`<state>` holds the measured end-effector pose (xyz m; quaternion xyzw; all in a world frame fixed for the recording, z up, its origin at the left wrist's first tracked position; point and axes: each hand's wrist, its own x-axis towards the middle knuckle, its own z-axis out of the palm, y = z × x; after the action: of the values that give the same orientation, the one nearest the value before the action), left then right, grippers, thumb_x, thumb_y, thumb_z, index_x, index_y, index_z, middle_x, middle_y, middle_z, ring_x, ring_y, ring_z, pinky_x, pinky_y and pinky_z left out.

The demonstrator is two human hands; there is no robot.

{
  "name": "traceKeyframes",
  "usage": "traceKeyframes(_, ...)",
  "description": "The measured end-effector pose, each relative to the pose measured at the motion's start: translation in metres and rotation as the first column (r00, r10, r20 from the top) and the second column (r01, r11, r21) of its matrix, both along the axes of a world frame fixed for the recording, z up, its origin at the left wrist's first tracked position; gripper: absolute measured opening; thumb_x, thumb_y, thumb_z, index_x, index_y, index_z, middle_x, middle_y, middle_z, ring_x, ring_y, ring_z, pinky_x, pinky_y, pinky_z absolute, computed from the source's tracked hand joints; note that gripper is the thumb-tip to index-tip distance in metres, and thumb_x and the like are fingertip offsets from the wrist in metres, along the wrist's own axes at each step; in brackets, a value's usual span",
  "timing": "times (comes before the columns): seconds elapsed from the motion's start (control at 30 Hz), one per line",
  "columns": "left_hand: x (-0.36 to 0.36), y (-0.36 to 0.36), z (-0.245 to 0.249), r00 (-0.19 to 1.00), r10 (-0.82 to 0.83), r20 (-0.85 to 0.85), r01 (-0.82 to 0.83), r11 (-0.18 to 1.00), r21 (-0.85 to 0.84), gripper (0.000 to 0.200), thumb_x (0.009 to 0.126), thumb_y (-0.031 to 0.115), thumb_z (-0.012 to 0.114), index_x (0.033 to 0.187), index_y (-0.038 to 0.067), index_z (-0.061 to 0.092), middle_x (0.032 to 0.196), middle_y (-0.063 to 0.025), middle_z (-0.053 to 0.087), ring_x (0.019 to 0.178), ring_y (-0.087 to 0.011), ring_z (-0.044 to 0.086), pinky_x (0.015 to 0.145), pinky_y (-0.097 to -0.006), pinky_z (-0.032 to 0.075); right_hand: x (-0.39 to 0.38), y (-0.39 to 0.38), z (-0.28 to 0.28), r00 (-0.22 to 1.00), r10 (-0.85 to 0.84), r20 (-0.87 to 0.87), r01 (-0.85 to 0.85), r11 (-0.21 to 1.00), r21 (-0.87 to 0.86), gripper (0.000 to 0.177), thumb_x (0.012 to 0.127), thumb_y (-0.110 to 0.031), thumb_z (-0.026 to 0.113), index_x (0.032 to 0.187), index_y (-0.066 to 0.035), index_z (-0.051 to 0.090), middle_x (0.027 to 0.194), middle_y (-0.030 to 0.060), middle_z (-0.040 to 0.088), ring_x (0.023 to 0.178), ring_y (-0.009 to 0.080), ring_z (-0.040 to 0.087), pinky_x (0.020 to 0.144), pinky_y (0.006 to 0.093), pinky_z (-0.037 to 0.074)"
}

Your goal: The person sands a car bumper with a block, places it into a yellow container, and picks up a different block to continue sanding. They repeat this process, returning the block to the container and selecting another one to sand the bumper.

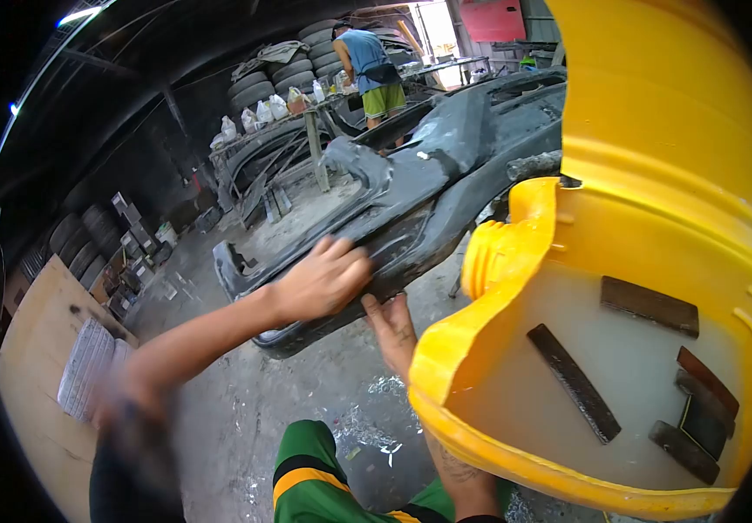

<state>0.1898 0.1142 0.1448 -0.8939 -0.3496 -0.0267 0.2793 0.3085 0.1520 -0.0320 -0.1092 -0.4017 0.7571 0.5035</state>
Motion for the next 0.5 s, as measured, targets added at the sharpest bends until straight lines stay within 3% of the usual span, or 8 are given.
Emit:
traceKeyframes(0.03, 0.014, 0.018, 0.001, 0.995, -0.074, 0.073, 0.072, 0.997, 0.028, 0.016, 0.089, 0.016, 0.061, 0.096, 0.006, 0.051, 0.090, -0.0086, 0.050, 0.084, -0.0261, 0.048, 0.076, -0.0383, 0.038, 0.004, -0.004, 0.006, 1.000, -0.010, 0.015, 0.010, 1.000, -0.017, 0.060, 0.094, -0.036, 0.072, 0.138, -0.013, 0.038, 0.134, 0.0039, 0.050, 0.126, 0.0175, 0.049, 0.103, 0.0421, 0.043)
traceKeyframes(0.1, 0.022, 0.025, 0.000, 0.992, -0.060, 0.107, 0.057, 0.998, 0.030, 0.015, 0.088, 0.015, 0.060, 0.096, 0.006, 0.051, 0.091, -0.0091, 0.051, 0.086, -0.0275, 0.049, 0.077, -0.0399, 0.038, 0.003, 0.000, 0.003, 0.999, -0.011, -0.030, 0.012, 1.000, 0.019, 0.057, 0.096, -0.032, 0.070, 0.138, -0.012, 0.037, 0.134, 0.0039, 0.050, 0.126, 0.0185, 0.050, 0.104, 0.0428, 0.043)
traceKeyframes(0.2, -0.026, -0.034, -0.016, 0.994, 0.024, 0.104, -0.025, 1.000, 0.008, 0.019, 0.087, 0.014, 0.063, 0.102, 0.006, 0.053, 0.088, -0.0083, 0.051, 0.085, -0.0263, 0.050, 0.077, -0.0409, 0.038, 0.002, 0.000, 0.003, 0.996, 0.046, -0.072, -0.042, 0.998, 0.055, 0.065, 0.095, -0.036, 0.072, 0.142, -0.013, 0.033, 0.137, 0.0038, 0.049, 0.123, 0.0174, 0.049, 0.107, 0.0389, 0.041)
traceKeyframes(0.23, -0.052, -0.055, -0.024, 0.998, 0.022, 0.066, -0.027, 0.997, 0.072, 0.025, 0.086, 0.014, 0.065, 0.107, 0.004, 0.055, 0.089, -0.0081, 0.052, 0.082, -0.0248, 0.050, 0.075, -0.0402, 0.038, 0.002, -0.002, 0.001, 0.996, 0.053, -0.068, -0.049, 0.997, 0.054, 0.065, 0.095, -0.036, 0.072, 0.142, -0.013, 0.033, 0.137, 0.0038, 0.049, 0.123, 0.0174, 0.049, 0.107, 0.0389, 0.041)
traceKeyframes(0.3, -0.078, -0.076, -0.031, 0.998, 0.065, 0.008, -0.065, 0.991, 0.116, 0.029, 0.085, 0.014, 0.066, 0.110, 0.003, 0.056, 0.092, -0.0083, 0.055, 0.080, -0.0239, 0.051, 0.073, -0.0393, 0.038, -0.003, 0.002, 0.002, 0.990, 0.081, -0.116, -0.072, 0.994, 0.079, 0.068, 0.094, -0.036, 0.072, 0.142, -0.009, 0.031, 0.137, 0.0066, 0.048, 0.125, 0.0196, 0.049, 0.110, 0.0448, 0.039)
traceKeyframes(0.37, -0.052, -0.052, -0.018, 1.000, 0.013, -0.003, -0.013, 0.993, 0.119, 0.024, 0.087, 0.015, 0.064, 0.106, 0.003, 0.057, 0.090, -0.0068, 0.053, 0.081, -0.0230, 0.050, 0.072, -0.0381, 0.038, -0.004, 0.000, 0.005, 0.991, 0.081, -0.108, -0.071, 0.993, 0.094, 0.069, 0.095, -0.036, 0.071, 0.142, -0.007, 0.030, 0.138, 0.0088, 0.048, 0.128, 0.0212, 0.049, 0.111, 0.0464, 0.039)
traceKeyframes(0.43, -0.009, -0.012, -0.005, 0.996, -0.033, 0.084, 0.028, 0.998, 0.054, 0.019, 0.084, 0.017, 0.060, 0.096, 0.005, 0.052, 0.090, -0.0085, 0.052, 0.089, -0.0257, 0.050, 0.077, -0.0378, 0.039, -0.008, -0.002, 0.004, 0.993, 0.025, -0.115, -0.023, 1.000, 0.018, 0.052, 0.098, -0.028, 0.067, 0.136, -0.010, 0.037, 0.137, 0.0062, 0.049, 0.125, 0.0212, 0.051, 0.109, 0.0461, 0.041)
traceKeyframes(0.5, 0.025, 0.020, 0.005, 0.999, -0.006, 0.051, 0.002, 0.996, 0.087, 0.022, 0.081, 0.019, 0.063, 0.094, 0.006, 0.050, 0.091, -0.0085, 0.056, 0.094, -0.0259, 0.053, 0.081, -0.0369, 0.042, -0.001, -0.005, 0.016, 0.996, 0.024, -0.090, -0.023, 1.000, 0.008, 0.052, 0.098, -0.028, 0.067, 0.136, -0.010, 0.037, 0.137, 0.0063, 0.050, 0.125, 0.0213, 0.051, 0.108, 0.0462, 0.041)
